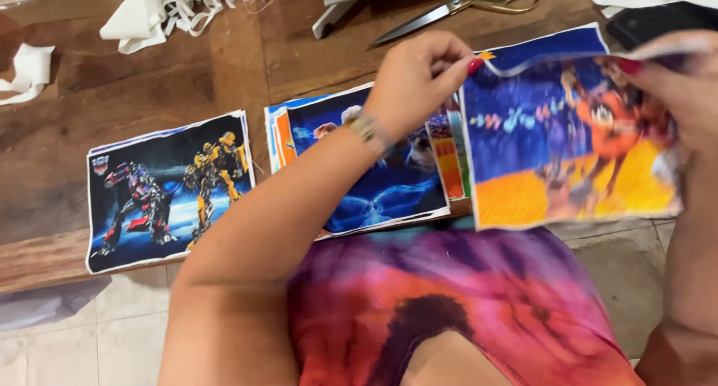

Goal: Sort and organize printed fabric panels into categorized stacks on a work table

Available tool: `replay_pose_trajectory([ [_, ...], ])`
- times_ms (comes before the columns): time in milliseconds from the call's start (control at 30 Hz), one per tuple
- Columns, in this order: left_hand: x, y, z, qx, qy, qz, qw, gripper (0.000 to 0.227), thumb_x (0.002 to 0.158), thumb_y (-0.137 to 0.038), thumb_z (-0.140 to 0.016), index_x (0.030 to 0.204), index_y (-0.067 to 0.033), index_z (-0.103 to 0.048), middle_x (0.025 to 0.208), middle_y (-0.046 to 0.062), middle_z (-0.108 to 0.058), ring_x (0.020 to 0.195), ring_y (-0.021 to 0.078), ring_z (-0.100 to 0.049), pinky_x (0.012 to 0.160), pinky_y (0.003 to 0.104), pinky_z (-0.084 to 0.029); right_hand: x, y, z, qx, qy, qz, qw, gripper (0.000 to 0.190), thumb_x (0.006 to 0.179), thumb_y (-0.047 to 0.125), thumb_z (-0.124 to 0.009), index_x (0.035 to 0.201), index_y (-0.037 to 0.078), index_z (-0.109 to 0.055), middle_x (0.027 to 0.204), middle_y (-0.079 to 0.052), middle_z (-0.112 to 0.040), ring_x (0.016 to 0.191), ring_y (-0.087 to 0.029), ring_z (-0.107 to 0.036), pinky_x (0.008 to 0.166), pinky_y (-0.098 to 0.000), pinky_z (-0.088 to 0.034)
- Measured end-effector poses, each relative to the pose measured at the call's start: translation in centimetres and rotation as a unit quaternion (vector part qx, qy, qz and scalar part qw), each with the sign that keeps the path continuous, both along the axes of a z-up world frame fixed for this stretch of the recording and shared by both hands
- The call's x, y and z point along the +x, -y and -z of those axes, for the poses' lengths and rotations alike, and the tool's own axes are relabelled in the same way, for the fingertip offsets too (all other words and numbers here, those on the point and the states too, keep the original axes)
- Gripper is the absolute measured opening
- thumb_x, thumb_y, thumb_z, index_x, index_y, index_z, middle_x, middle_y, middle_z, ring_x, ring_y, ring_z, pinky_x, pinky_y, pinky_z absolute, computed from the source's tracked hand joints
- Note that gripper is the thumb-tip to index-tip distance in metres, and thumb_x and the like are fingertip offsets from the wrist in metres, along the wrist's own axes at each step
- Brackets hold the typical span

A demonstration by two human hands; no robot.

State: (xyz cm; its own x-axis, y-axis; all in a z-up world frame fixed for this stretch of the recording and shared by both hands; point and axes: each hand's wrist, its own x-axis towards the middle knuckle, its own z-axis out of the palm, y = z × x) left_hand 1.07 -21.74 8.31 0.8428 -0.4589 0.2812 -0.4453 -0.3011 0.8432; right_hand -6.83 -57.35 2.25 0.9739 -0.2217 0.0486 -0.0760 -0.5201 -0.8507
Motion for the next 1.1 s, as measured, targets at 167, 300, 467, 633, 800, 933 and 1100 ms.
replay_pose_trajectory([
  [167, 5.5, 3.5, 7.2, 0.196, 0.006, -0.085, 0.977, 0.011, 0.085, -0.032, -0.067, 0.077, -0.0269, -0.072, 0.07, -0.007, -0.075, 0.07, 0.0187, -0.071, 0.059, 0.042, -0.052, 3.6, -0.2, 2.1, -0.05, -0.056, 0.017, 0.997, 0.018, 0.11, 0.023, -0.084, 0.114, 0.01, -0.072, 0.092, -0.003, -0.071, 0.075, -0.007, -0.063, 0.059, -0.0242, -0.051],
  [300, 6.2, 4.1, 7.8, 0.254, -0.007, -0.097, 0.962, 0.009, 0.085, -0.032, -0.063, 0.078, -0.0287, -0.068, 0.079, -0.005, -0.077, 0.082, 0.0264, -0.073, 0.062, 0.051, -0.053, 4.6, 2.6, 7.0, -0.069, 0.026, -0.019, 0.997, 0.029, 0.119, 0.011, -0.086, 0.126, -0.002, -0.061, 0.097, -0.013, -0.068, 0.084, -0.016, -0.066, 0.06, -0.032, -0.052],
  [467, 7.1, 4.1, 8.6, 0.273, -0.023, -0.098, 0.957, 0.01, 0.084, -0.033, -0.069, 0.077, -0.0281, -0.064, 0.079, -0.005, -0.076, 0.082, 0.0248, -0.071, 0.062, 0.048, -0.053, 4.9, 2.2, 6.8, -0.095, -0.001, -0.016, 0.995, 0.03, 0.125, 0.016, -0.085, 0.122, -0.004, -0.063, 0.086, -0.012, -0.064, 0.074, -0.016, -0.066, 0.047, -0.0309, -0.043],
  [633, 7.9, 3.5, 8.6, 0.252, -0.046, -0.091, 0.962, 0.014, 0.082, -0.033, -0.072, 0.072, -0.0271, -0.064, 0.069, -0.004, -0.074, 0.07, 0.0211, -0.07, 0.06, 0.045, -0.05, 4.4, 2.0, 6.8, -0.169, 0.008, -0.024, 0.985, 0.028, 0.126, 0.015, -0.085, 0.12, -0.006, -0.068, 0.084, -0.014, -0.067, 0.071, -0.018, -0.064, 0.046, -0.0357, -0.041],
  [800, 7.6, 3.2, 7.5, 0.239, -0.088, -0.082, 0.963, 0.012, 0.084, -0.028, -0.069, 0.073, -0.0275, -0.063, 0.06, -0.009, -0.07, 0.049, 0.0121, -0.07, 0.056, 0.037, -0.053, 4.4, 2.4, 7.7, -0.31, 0.03, 0.019, 0.95, 0.039, 0.123, 0.034, -0.096, 0.11, 0.005, -0.073, 0.086, -0.005, -0.061, 0.07, -0.015, -0.052, 0.051, -0.0351, -0.041],
  [933, 8.9, 3.6, 9.5, 0.232, -0.041, -0.089, 0.968, 0.012, 0.08, -0.027, -0.072, 0.07, -0.0259, -0.065, 0.061, -0.004, -0.072, 0.062, 0.0189, -0.069, 0.058, 0.042, -0.051, 4.7, 2.7, 8.3, -0.338, 0.026, 0.024, 0.94, 0.041, 0.123, 0.039, -0.093, 0.114, 0.004, -0.073, 0.086, -0.006, -0.063, 0.069, -0.018, -0.055, 0.05, -0.0369, -0.044],
  [1100, 10.0, 2.0, 11.2, 0.109, 0.004, 0.003, 0.994, 0.023, 0.075, -0.021, -0.079, 0.092, -0.0215, -0.065, 0.065, -0.009, -0.074, 0.056, 0.0082, -0.066, 0.059, 0.03, -0.052, 6.8, 3.5, 11.5, -0.154, 0.017, 0.012, 0.988, 0.042, 0.13, 0.021, -0.085, 0.125, 0.0, -0.05, 0.094, -0.016, -0.059, 0.066, -0.023, -0.063, 0.04, -0.0375, -0.043],
])
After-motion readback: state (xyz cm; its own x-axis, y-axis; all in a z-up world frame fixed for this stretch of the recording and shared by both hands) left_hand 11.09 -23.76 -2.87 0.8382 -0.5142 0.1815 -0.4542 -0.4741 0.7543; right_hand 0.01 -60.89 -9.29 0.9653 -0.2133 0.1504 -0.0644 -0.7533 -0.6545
